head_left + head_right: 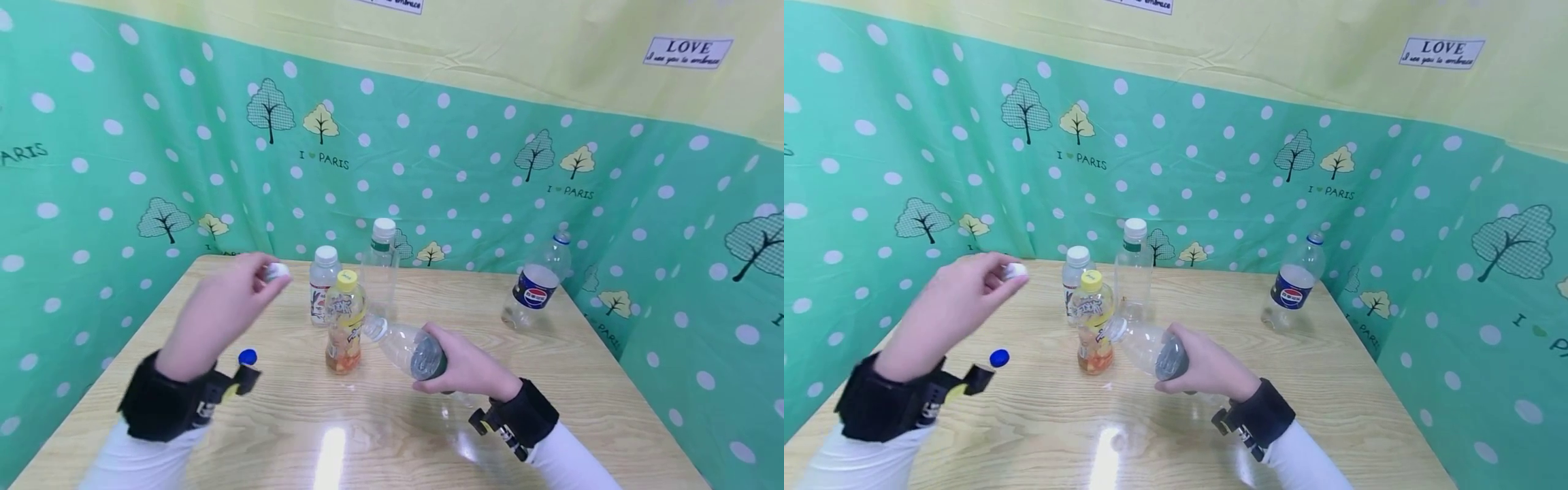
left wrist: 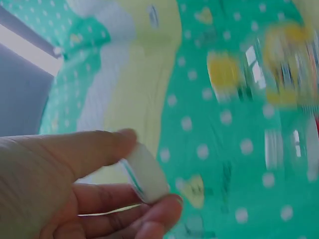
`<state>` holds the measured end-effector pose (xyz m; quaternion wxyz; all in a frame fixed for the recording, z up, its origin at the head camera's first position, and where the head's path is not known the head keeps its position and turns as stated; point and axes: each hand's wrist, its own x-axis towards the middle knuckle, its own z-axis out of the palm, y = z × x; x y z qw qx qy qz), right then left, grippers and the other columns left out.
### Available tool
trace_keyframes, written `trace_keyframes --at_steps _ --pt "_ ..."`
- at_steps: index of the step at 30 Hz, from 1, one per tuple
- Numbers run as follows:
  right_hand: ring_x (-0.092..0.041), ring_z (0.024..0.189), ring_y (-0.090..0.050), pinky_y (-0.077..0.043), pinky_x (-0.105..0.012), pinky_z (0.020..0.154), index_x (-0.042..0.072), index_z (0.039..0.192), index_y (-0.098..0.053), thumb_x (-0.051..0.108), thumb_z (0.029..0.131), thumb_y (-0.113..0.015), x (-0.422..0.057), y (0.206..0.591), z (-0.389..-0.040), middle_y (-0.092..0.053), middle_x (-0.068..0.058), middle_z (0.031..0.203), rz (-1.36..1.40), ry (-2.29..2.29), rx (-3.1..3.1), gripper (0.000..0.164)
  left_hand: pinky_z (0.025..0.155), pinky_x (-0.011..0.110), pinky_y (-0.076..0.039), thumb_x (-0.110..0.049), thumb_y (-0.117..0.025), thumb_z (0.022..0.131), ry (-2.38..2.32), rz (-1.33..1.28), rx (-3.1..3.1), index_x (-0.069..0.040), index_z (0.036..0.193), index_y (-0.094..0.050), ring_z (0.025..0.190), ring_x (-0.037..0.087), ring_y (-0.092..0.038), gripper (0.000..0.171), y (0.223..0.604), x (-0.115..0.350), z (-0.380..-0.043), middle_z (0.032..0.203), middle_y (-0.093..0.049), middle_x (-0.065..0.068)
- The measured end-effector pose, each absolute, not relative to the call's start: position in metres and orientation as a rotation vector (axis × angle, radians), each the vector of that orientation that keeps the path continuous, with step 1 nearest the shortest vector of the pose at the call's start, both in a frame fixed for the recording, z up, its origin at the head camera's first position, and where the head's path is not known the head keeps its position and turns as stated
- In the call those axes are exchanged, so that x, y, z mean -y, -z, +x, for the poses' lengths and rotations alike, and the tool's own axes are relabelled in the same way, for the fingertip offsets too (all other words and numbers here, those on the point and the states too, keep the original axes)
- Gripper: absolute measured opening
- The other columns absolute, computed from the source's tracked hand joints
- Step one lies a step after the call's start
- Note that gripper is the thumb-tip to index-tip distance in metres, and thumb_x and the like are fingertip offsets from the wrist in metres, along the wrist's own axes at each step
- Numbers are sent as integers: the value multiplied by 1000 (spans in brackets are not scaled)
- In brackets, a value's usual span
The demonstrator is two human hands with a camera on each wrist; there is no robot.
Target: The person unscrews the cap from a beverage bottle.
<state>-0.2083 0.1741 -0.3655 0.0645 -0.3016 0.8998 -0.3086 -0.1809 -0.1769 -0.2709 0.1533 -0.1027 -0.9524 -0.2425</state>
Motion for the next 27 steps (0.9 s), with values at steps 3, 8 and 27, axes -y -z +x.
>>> trace_keyframes --at_steps 3,8,27 --pt "-9 82 -58 -53 -24 68 17 117 -48 38 70 -85 -175 366 -208 -59 7 95 -909 941 -2708 64 66 45 -51 -25 -59 96 602 -212 2808 6 118 -59 78 28 -61 38 282 208 -194 103 -65 24" --pt "-9 80 -59 -53 -24 67 17 116 -48 38 70 -84 -174 366 -207 -59 7 94 -918 943 -2705 62 60 40 -47 -10 -60 87 536 -136 2999 13 109 -58 70 27 -54 32 323 248 -219 92 -62 23" --pt "-9 80 -59 -53 -24 68 20 114 -48 38 69 -85 -171 366 -207 -59 8 93 -932 957 -2705 61 54 38 -45 5 -65 73 398 -89 3212 0 81 -55 65 24 -51 14 414 265 -231 75 -58 11"
